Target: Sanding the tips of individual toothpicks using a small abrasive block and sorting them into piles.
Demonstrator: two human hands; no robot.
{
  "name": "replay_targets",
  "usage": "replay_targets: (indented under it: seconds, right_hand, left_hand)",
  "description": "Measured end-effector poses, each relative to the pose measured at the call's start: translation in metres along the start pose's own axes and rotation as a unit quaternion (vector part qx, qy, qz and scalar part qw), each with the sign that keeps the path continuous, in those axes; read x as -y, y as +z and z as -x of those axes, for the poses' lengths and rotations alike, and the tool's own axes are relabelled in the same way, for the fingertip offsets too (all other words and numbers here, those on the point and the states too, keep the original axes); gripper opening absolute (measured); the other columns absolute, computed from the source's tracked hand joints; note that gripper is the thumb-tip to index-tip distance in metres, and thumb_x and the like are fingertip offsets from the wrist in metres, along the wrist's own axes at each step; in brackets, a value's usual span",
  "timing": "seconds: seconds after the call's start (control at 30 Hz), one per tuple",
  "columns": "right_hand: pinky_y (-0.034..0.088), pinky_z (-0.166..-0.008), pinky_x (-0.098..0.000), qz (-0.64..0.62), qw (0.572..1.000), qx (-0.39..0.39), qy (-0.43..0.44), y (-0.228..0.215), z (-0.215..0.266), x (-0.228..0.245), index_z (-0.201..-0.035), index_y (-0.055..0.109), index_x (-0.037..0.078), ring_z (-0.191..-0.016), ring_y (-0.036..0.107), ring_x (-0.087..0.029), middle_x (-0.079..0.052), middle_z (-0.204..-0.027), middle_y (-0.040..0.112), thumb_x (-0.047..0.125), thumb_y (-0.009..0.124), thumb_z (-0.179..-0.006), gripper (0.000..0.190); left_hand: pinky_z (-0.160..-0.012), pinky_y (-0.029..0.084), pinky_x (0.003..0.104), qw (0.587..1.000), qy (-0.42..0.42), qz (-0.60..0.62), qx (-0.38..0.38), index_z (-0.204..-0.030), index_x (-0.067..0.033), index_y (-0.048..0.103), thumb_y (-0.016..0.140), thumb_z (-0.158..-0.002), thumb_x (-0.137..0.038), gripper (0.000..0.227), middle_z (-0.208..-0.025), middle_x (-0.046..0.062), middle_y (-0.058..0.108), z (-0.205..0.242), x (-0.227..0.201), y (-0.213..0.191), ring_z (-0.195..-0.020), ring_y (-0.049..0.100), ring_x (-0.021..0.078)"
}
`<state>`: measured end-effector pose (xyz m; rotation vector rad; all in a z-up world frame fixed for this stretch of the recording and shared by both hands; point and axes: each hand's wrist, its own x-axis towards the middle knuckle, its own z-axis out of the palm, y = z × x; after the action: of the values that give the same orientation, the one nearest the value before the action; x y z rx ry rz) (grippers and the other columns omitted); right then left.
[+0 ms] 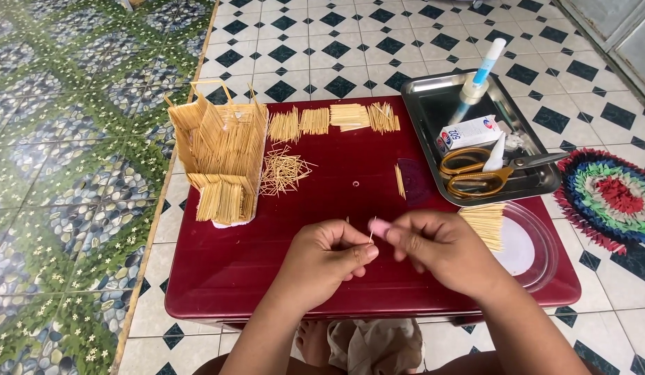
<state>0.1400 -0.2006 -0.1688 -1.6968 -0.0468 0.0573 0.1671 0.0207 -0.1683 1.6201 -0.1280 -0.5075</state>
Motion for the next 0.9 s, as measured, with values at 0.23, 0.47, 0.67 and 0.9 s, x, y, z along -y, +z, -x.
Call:
replay_targets:
  seconds: [0.23, 0.47, 0.67, 0.9]
  right_hand:
    - [0.041, -0.039, -0.0292, -0.040, 0.998, -0.041, -0.015, -0.006, -0.001, -0.008, -0.089, 0.077, -0.007, -0.041, 0.053, -0.019, -0.018, -0.057, 0.066, 0.018, 0.066, -0.100, 0.029]
    - [0.039, -0.040, -0.0282, 0.024, 0.998, -0.057, 0.021, 0.006, 0.001, 0.007, -0.086, 0.080, -0.008, -0.041, 0.049, -0.018, -0.016, -0.054, 0.064, 0.013, 0.072, -0.095, 0.025]
    - [0.039, -0.038, -0.0288, -0.017, 0.999, -0.034, 0.000, -0.006, 0.000, -0.004, -0.084, 0.079, -0.007, -0.038, 0.051, -0.019, -0.016, -0.051, 0.062, 0.013, 0.070, -0.095, 0.025]
    - [0.035, -0.041, -0.0282, 0.030, 0.996, -0.069, 0.048, 0.007, -0.002, 0.010, -0.084, 0.080, -0.008, -0.042, 0.046, -0.016, -0.015, -0.053, 0.061, 0.017, 0.072, -0.096, 0.028]
  left_hand:
    - [-0.059, 0.064, 0.025, 1.000, -0.013, 0.000, 0.000, -0.102, 0.0048, 0.080, 0.081, -0.088, -0.011, 0.022, -0.081, 0.019, 0.079, 0.003, -0.008, -0.002, -0.066, 0.077, 0.0157]
    - [-0.060, 0.064, 0.026, 1.000, -0.026, -0.009, 0.016, -0.103, 0.0029, 0.079, 0.078, -0.092, -0.014, 0.020, -0.083, 0.019, 0.080, 0.004, -0.006, -0.001, -0.067, 0.076, 0.0152]
    - [-0.060, 0.065, 0.026, 0.999, -0.032, 0.006, 0.014, -0.101, 0.0024, 0.079, 0.075, -0.095, -0.015, 0.019, -0.082, 0.019, 0.080, 0.003, -0.007, -0.001, -0.066, 0.075, 0.0148]
    - [-0.058, 0.065, 0.025, 0.999, -0.046, -0.003, 0.011, -0.103, 0.0031, 0.079, 0.070, -0.097, -0.013, 0.019, -0.081, 0.018, 0.079, 0.002, -0.004, -0.002, -0.062, 0.073, 0.0132]
